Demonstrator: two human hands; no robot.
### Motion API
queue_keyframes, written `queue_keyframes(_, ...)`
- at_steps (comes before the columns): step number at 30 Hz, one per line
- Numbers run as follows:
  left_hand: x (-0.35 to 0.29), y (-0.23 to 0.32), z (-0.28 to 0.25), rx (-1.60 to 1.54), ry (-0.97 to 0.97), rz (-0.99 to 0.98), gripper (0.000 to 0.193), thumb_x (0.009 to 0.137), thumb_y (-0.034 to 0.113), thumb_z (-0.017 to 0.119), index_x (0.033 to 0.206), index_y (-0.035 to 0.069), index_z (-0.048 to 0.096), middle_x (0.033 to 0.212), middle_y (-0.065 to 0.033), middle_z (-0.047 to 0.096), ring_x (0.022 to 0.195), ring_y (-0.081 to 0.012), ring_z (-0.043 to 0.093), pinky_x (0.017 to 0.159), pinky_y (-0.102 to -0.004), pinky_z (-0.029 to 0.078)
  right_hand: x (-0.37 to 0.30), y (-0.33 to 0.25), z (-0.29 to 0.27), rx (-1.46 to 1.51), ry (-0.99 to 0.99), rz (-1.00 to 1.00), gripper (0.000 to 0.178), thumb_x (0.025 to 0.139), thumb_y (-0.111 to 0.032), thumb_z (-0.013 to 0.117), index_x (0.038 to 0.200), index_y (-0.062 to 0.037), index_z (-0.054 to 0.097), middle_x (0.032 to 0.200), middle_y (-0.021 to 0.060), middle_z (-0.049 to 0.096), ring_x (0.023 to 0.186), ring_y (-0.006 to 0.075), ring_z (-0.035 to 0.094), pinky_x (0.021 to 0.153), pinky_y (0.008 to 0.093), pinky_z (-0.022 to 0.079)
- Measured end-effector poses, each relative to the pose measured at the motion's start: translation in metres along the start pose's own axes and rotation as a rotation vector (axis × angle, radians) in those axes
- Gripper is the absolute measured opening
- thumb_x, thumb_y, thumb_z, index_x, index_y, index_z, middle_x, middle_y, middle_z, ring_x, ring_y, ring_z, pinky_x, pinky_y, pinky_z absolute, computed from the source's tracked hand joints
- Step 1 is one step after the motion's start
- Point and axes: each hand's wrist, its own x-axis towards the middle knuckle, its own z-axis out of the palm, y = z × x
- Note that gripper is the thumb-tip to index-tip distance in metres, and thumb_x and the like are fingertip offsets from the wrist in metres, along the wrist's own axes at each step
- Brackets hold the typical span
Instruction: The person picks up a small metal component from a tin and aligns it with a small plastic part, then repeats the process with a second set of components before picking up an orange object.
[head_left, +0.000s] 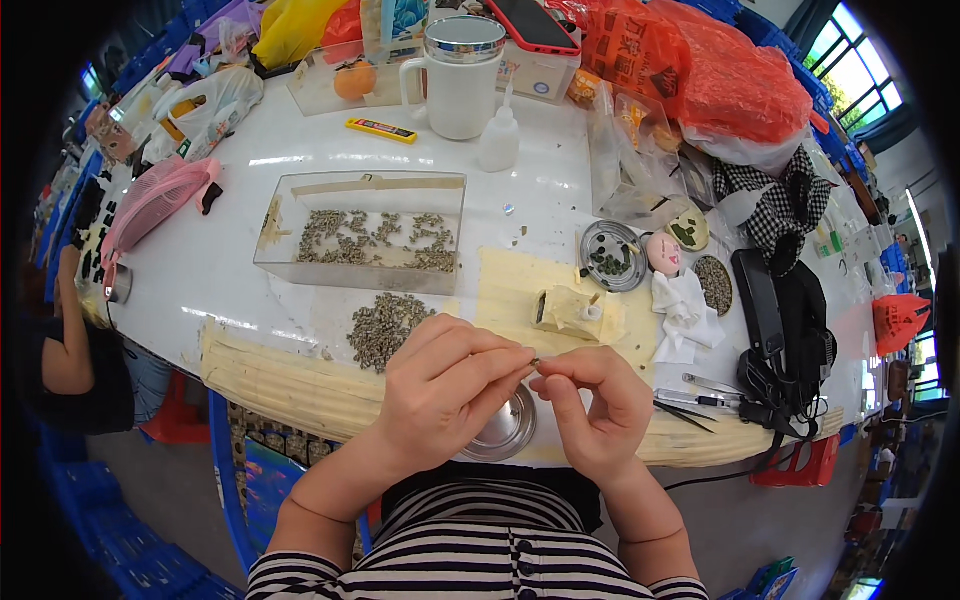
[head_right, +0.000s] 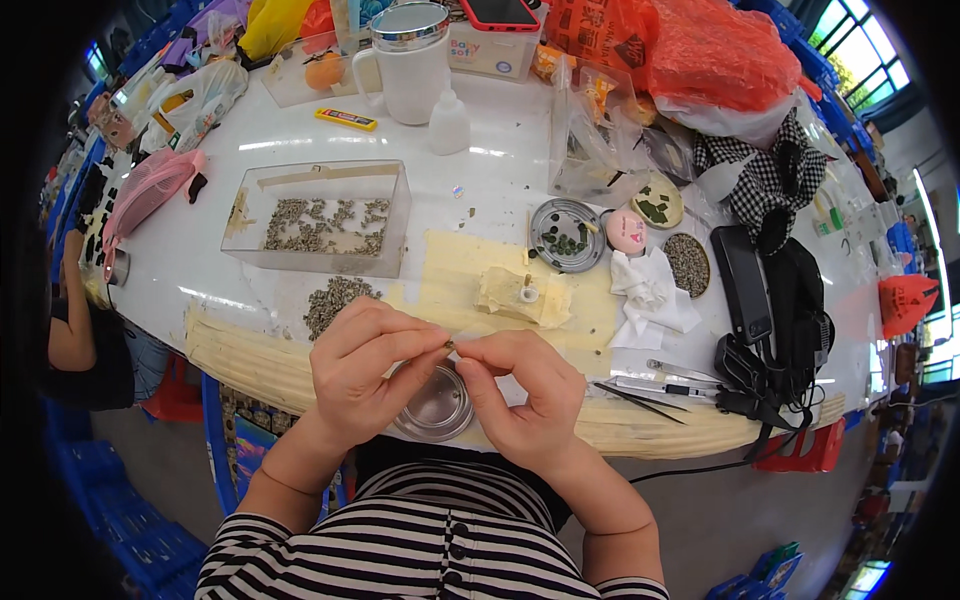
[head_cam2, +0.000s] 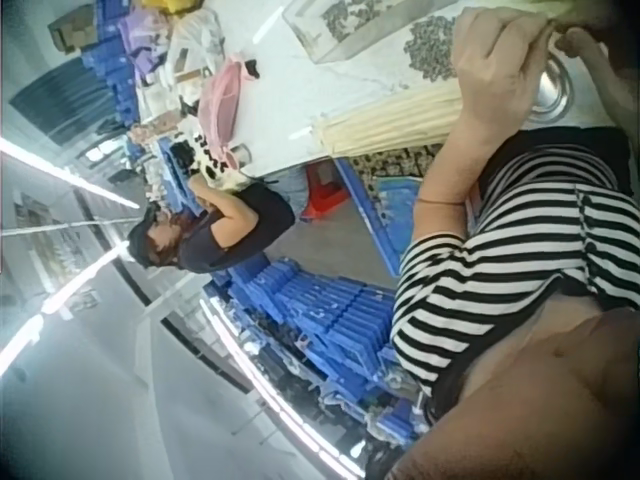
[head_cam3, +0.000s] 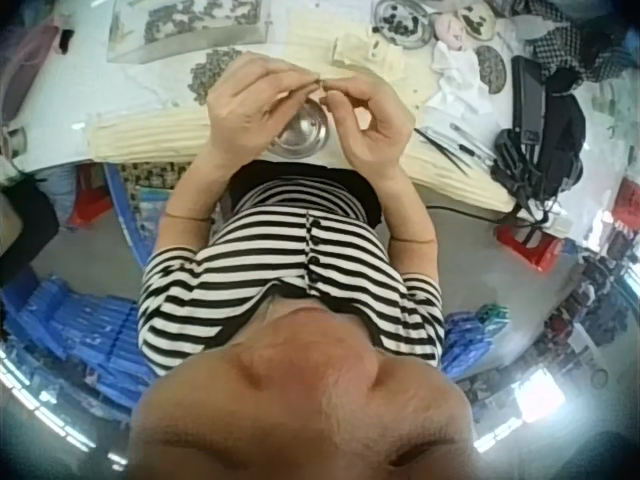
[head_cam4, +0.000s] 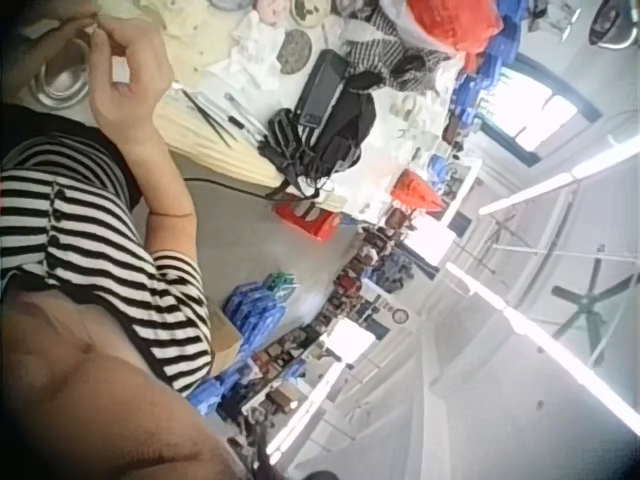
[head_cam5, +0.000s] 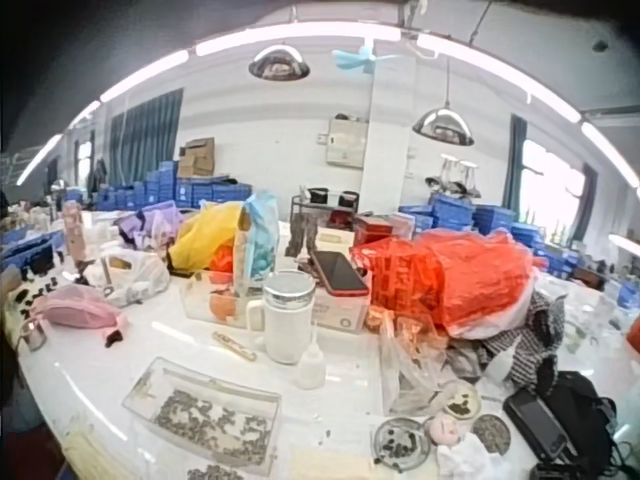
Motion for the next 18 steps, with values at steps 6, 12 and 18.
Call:
queue_keyframes(6, -0.005, -0.002, -0.002, 0.007, 0.021, -0.007, 0.027, 0.069, 0.001, 0.078, 0.095, 0.004, 0.075, 0.087, -0.006, 0.07, 0.071, -0.021, 0.062, 0.062, -0.0309, 0.047, 0.003, -0.006, 0.001, 0.057, -0.066, 0.074, 0.013, 0.088, 0.002, 0.068, 0.101, 0.0042, 0.07, 0.092, 0.013, 0.071, 0.074, 0.015, 0.068, 0.065, 0.0246, 0.054)
queue_keyframes(12, -0.004, -0.001, -0.003, 0.013, -0.009, -0.021, 0.027, 0.068, 0.0, 0.08, 0.094, 0.004, 0.074, 0.087, -0.0061, 0.07, 0.072, -0.0213, 0.062, 0.063, -0.0309, 0.047, 0.004, -0.012, 0.0, 0.199, -0.036, 0.258, 0.013, 0.091, 0.002, 0.064, 0.101, 0.004, 0.07, 0.09, 0.0121, 0.07, 0.076, 0.0152, 0.069, 0.065, 0.0235, 0.053)
queue_keyframes(18, -0.005, -0.001, -0.001, 0.047, -0.017, -0.049, 0.026, 0.069, 0.0, 0.081, 0.093, 0.004, 0.074, 0.086, -0.0058, 0.069, 0.072, -0.0215, 0.062, 0.062, -0.031, 0.047, 0.024, -0.015, -0.03, -0.284, 0.065, -0.077, 0.014, 0.085, 0.003, 0.068, 0.099, 0.0016, 0.071, 0.085, 0.01, 0.066, 0.068, 0.0167, 0.061, 0.06, 0.0266, 0.048)
